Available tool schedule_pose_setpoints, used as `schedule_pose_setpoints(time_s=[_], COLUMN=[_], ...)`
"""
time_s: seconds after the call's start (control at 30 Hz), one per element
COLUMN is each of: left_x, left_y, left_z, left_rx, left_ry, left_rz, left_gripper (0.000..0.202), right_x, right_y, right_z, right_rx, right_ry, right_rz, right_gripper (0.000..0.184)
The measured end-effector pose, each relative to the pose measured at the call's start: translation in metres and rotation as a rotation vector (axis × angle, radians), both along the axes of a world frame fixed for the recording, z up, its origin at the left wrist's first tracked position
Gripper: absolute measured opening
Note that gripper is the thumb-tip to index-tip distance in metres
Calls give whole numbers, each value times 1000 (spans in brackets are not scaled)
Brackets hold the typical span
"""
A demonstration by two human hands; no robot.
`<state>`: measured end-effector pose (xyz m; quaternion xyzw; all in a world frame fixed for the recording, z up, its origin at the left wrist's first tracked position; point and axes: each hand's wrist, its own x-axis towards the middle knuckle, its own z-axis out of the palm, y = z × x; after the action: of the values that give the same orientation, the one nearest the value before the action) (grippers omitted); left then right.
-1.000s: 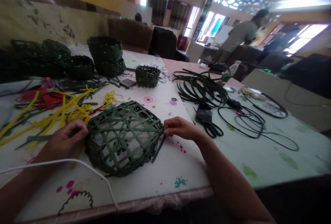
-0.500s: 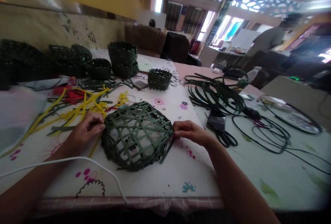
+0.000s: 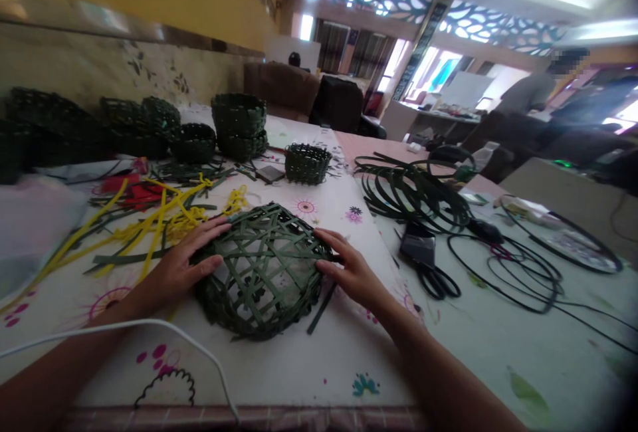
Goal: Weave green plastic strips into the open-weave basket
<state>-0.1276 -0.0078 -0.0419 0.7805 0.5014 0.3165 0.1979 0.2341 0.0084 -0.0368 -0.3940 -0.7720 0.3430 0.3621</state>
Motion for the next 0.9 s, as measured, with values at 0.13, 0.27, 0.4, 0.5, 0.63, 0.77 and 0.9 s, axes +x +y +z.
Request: schedule_pose_setpoints(time_s=[0.13,0.27,0.4,0.5,0.63,0.77,0.9], left_x=[1,0,2,5,6,7,10], left_y=[0,0,-2,-5,-6,-7,-10], left_z=[1,5,6,3,-2,-3,1], left_rx=[21,20,26,57,101,98,106], left_ry=[4,24,31,25,17,28,35], left_rz=[32,14,13,22,31,33,42], left_gripper=[60,59,51,46,43,42,45], right_x=[-6,-10,-12,-13,-12,-10,-9], right_y=[-3,-7,-8,-11,-12,-11,-14], right_z=[3,9,11,11,12,13,11], right_rx=[-116,-169,-114,-43,-25,-8,84], right_ry=[87,100,69,50,29,-3,-48], right_rz=[-62,-104,-146,-159,-172,-152,-145], right_gripper=[53,43,34,30,25,23,34])
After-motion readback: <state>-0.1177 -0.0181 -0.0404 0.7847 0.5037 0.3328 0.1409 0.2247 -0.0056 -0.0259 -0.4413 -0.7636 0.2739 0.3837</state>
